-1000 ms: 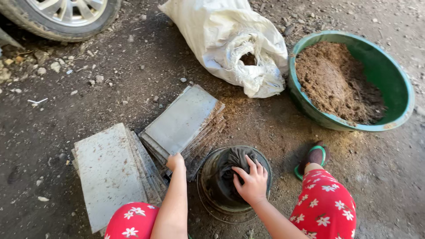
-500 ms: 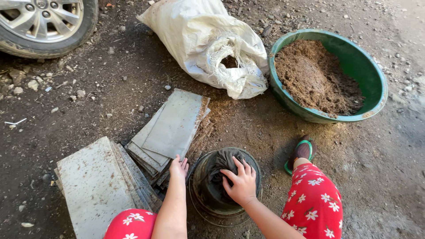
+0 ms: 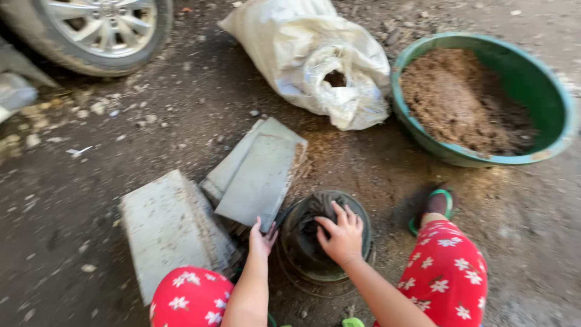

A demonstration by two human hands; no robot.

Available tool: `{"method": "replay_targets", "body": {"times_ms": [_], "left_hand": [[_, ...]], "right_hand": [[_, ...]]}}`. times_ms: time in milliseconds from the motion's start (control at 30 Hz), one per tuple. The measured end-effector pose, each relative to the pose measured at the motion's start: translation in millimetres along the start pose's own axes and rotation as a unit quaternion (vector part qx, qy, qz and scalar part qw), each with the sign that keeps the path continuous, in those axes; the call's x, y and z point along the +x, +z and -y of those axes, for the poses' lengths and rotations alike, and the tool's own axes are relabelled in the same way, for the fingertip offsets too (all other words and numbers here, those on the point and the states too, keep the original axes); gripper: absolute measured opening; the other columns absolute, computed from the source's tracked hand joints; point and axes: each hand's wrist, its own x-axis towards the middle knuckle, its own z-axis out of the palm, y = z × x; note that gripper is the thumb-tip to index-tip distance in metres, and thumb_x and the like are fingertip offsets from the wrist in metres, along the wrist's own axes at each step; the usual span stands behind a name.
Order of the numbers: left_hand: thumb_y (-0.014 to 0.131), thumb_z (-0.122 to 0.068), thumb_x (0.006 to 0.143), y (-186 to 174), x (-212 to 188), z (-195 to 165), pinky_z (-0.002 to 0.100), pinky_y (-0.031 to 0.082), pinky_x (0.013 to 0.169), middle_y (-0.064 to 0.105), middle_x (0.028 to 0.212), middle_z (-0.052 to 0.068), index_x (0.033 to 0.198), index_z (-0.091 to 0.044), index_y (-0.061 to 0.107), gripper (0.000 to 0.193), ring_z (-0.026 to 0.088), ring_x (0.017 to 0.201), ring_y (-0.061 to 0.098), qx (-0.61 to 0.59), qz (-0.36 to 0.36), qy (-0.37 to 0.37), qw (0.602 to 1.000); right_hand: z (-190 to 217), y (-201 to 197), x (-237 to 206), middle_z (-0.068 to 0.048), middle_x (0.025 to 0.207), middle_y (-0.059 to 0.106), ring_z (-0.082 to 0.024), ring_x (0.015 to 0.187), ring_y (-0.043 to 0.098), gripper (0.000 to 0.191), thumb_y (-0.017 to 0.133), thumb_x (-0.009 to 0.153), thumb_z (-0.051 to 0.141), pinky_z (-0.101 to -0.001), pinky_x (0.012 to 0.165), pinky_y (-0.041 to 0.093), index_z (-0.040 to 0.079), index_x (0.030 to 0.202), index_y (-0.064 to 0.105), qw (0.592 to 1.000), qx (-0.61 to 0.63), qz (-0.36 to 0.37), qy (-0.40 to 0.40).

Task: The person sits on a small stool and wipes rectangular tiles with a dark cloth. They pick up tiles from a stack, wipe both sides, and place them onto a separate stack. A green basin with sand and a white sack are visible nearby.

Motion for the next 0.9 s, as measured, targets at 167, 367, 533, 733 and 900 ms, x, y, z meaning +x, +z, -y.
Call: {"method": "replay_targets", "body": {"times_ms": [167,367,533,733,900], "left_hand": [[0.062,-0.021,0.097,21,-5,-23,0.058,0.057,0.092,0.059,0.134,0.008,0.139,-0.013,0.048,0.045,0.032,0.117,0.061,-0.054,0.09,0.173,0.979],[0.057,-0.018,0.1,82,-45,-81,0.051,0.063,0.071,0.057,0.138,0.018,0.143,-0.006,0.044,0.046,0.035,0.114,0.067,0.057,-0.002,0.328,0.943],[0.063,-0.023,0.1,94,-109,-155,0.051,0.057,0.084,0.076,0.105,0.025,0.121,-0.003,0.064,0.029,0.045,0.101,0.072,0.398,-0.087,0.674,0.616],[0.057,-0.028,0.103,87,-133,-162,0.055,0.052,0.089,0.071,0.101,0.029,0.117,0.003,0.06,0.034,0.047,0.1,0.068,0.585,-0.129,0.571,0.56],[0.056,-0.025,0.1,75,-108,-128,0.054,0.052,0.087,0.071,0.1,0.028,0.121,0.004,0.059,0.036,0.046,0.097,0.068,0.609,-0.11,0.512,0.595]], "right_hand": [[-4,-2,-12,-0.011,0.143,0.056,-0.044,0.131,0.05,0.027,0.075,0.08,0.034,-0.0607,0.105,0.038,0.032,0.107,0.077,1.0,-0.004,0.001,-0.002],[-11,-7,-19,-0.01,0.143,0.057,-0.041,0.13,0.053,0.028,0.075,0.079,0.036,-0.0596,0.105,0.039,0.034,0.107,0.077,1.0,-0.017,-0.014,-0.007],[-13,-9,-28,-0.01,0.146,0.058,-0.04,0.132,0.053,0.027,0.074,0.085,0.037,-0.0579,0.108,0.039,0.032,0.111,0.077,0.999,-0.012,-0.023,-0.018],[-11,-5,-30,-0.011,0.146,0.058,-0.04,0.134,0.053,0.028,0.074,0.086,0.037,-0.0576,0.108,0.039,0.033,0.113,0.077,0.999,-0.019,-0.019,-0.024],[-8,2,-30,-0.01,0.147,0.058,-0.039,0.133,0.053,0.027,0.074,0.088,0.036,-0.0558,0.109,0.04,0.033,0.114,0.077,0.999,-0.013,-0.029,-0.024]]}}
